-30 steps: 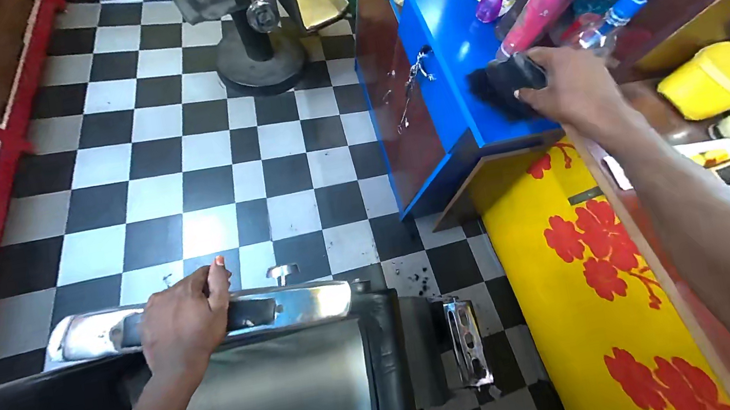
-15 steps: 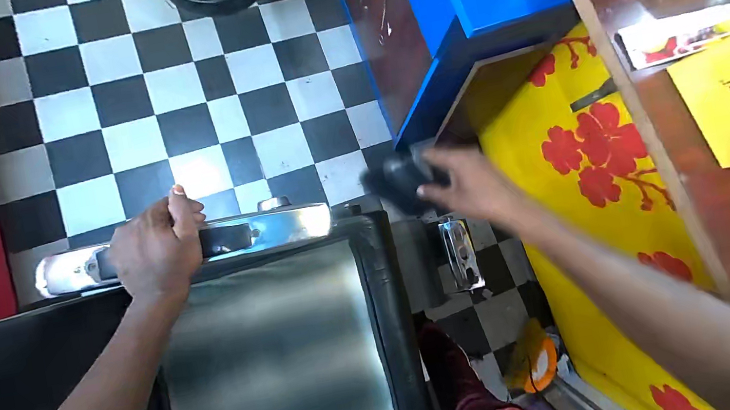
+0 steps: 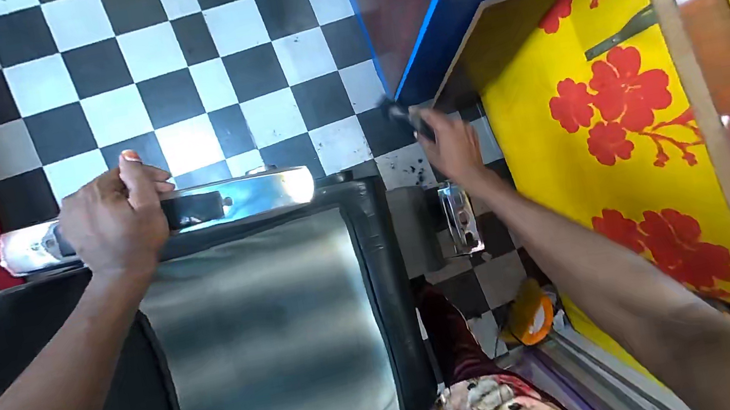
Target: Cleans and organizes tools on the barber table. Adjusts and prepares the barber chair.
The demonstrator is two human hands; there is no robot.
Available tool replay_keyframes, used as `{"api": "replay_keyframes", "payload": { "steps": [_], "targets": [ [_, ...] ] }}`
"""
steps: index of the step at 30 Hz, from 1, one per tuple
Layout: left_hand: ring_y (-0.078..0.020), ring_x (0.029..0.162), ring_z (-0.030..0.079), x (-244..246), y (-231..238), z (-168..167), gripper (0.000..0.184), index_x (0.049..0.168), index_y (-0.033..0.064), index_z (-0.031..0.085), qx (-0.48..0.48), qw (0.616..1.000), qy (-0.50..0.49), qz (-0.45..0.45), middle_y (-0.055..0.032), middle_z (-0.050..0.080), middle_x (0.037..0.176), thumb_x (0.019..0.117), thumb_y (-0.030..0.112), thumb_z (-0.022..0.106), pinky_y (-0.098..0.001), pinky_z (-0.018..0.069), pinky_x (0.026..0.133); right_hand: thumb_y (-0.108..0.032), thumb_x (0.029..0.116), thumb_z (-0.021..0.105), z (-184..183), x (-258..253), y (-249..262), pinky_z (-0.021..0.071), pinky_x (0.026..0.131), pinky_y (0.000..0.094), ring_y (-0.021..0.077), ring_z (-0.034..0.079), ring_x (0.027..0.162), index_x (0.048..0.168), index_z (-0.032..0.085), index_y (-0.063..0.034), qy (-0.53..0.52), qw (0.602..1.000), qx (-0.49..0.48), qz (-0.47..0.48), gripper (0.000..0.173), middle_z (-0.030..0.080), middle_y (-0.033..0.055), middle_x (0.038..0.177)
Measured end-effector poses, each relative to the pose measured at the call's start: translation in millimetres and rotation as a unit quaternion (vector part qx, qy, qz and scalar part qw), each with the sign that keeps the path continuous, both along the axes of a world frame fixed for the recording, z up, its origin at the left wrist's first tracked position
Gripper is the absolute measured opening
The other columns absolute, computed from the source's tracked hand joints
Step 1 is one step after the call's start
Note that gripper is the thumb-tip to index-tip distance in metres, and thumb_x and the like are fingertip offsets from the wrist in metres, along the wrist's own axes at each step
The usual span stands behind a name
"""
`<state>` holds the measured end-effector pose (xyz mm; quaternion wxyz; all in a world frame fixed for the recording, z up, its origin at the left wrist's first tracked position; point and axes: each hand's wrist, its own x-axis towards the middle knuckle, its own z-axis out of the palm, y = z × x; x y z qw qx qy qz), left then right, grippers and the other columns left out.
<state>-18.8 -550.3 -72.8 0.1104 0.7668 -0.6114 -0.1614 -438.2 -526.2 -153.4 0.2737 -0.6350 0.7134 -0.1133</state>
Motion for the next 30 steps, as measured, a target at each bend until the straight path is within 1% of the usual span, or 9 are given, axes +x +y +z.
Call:
{"api": "replay_keyframes", "payload": {
  "steps": [4, 8, 10, 13, 15, 19, 24, 27, 30],
  "targets": [
    [-0.044, 0.105, 0.067, 0.6, -2.1, -0.7, 0.078, 0.104, 0.0066, 0.074, -0.005, 1.0, -0.012, -0.004, -0.021, 0.074, 0.104, 0.1077, 0.056, 0.014, -0.0736, 0.0394, 0.09, -0.021, 0.0962, 0.07, 7.9, 17.3, 15.7, 0.0557, 0.092, 0.0588, 0.0337, 0.071, 0.106, 0.137, 0.064, -0.015, -0.071, 0.997, -0.022, 0.024, 0.041, 0.072, 0.0131, 0.12],
    [-0.0498, 0.111, 0.064, -2.4, 0.6, 5.9, 0.08, 0.107, 0.0049, 0.073, 0.009, 1.0, -0.018, -0.012, -0.0256, 0.072, 0.11, 0.1074, 0.056, 0.012, -0.0756, 0.0381, 0.093, -0.011, 0.0934, 0.071, 7.4, 58.7, 181.3, 0.06, 0.082, 0.0562, 0.032, 0.073, 0.097, 0.138, 0.064, -0.0212, -0.049, 0.993, 0.062, 0.088, 0.046, 0.072, 0.0081, 0.123],
    [-0.0505, 0.111, 0.064, -2.8, -0.6, 5.2, 0.081, 0.108, 0.0052, 0.073, 0.01, 1.0, -0.018, -0.011, -0.0258, 0.072, 0.111, 0.1068, 0.058, 0.011, -0.0759, 0.0391, 0.092, -0.013, 0.0993, 0.06, 14.0, 62.3, 259.7, 0.056, 0.095, 0.0549, 0.0307, 0.069, 0.115, 0.142, 0.061, -0.0233, -0.053, 0.967, 0.188, 0.164, 0.044, 0.067, 0.0055, 0.137],
    [-0.0524, 0.115, 0.061, 0.0, 1.3, 8.6, 0.086, 0.112, 0.0069, 0.072, 0.03, 0.999, -0.017, -0.016, -0.0281, 0.069, 0.116, 0.1031, 0.068, 0.011, -0.0782, 0.0394, 0.091, -0.019, 0.0996, 0.061, 35.0, 60.0, 330.8, 0.0501, 0.095, 0.0643, 0.0386, 0.067, 0.114, 0.139, 0.062, -0.0229, -0.088, 0.905, 0.343, 0.234, 0.039, 0.07, 0.0146, 0.124],
    [-0.0495, 0.118, 0.062, 5.8, 2.8, 10.3, 0.084, 0.122, 0.0103, 0.07, 0.03, 0.998, 0.037, -0.05, -0.0224, 0.07, 0.121, 0.1011, 0.073, 0.017, -0.0782, 0.0396, 0.094, -0.023, 0.0987, 0.063, 50.6, 61.4, 361.8, 0.0501, 0.097, 0.0638, 0.0377, 0.067, 0.114, 0.137, 0.063, -0.0195, -0.096, 0.916, 0.344, 0.182, 0.039, 0.071, 0.0159, 0.122],
    [-0.0246, 0.129, 0.056, 23.4, 22.2, 21.6, 0.064, 0.141, 0.0044, 0.055, -0.032, 0.933, 0.348, -0.08, -0.0135, 0.062, 0.137, 0.1084, 0.053, 0.029, -0.0475, 0.0404, 0.111, -0.026, 0.0993, 0.063, 63.4, 87.4, 395.7, 0.0513, 0.098, 0.0604, 0.0367, 0.067, 0.115, 0.138, 0.062, -0.0143, -0.047, 0.962, 0.27, -0.005, 0.041, 0.069, 0.0165, 0.125],
    [-0.0244, 0.127, 0.058, 24.6, 166.8, 90.0, 0.05, 0.144, 0.0006, 0.049, -0.043, 0.923, 0.36, -0.13, -0.0175, 0.057, 0.142, 0.1044, 0.03, 0.057, -0.0439, 0.0496, 0.107, -0.028, 0.094, 0.072, 56.9, 106.9, 449.0, 0.0537, 0.102, 0.0482, 0.0251, 0.068, 0.113, 0.132, 0.065, -0.0077, -0.21, 0.953, 0.214, -0.033, 0.044, 0.071, 0.0126, 0.12],
    [-0.0225, 0.121, 0.063, 57.0, 308.3, 109.6, 0.04, 0.139, 0.0031, 0.056, -0.136, 0.941, 0.269, -0.154, -0.014, 0.061, 0.138, 0.1047, 0.024, 0.056, -0.0428, 0.0555, 0.102, -0.034, 0.0975, 0.067, 55.2, 112.1, 470.3, 0.0487, 0.103, 0.0593, 0.036, 0.065, 0.119, 0.141, 0.059, -0.0111, -0.088, 0.968, 0.224, -0.07, 0.049, 0.068, 0.0183, 0.127],
    [-0.0236, 0.098, 0.069, 96.0, 456.4, 88.1, 0.03, 0.121, -0.0103, 0.063, -0.226, 0.952, 0.207, -0.028, -0.023, 0.066, 0.116, 0.1011, 0.011, 0.056, -0.039, 0.0597, 0.088, -0.033, 0.0947, 0.07, 33.6, 98.8, 494.9, 0.0482, 0.104, 0.0601, 0.0372, 0.064, 0.121, 0.142, 0.06, -0.0116, -0.065, 0.964, 0.249, -0.073, 0.053, 0.068, 0.0184, 0.129]
  ]
}}
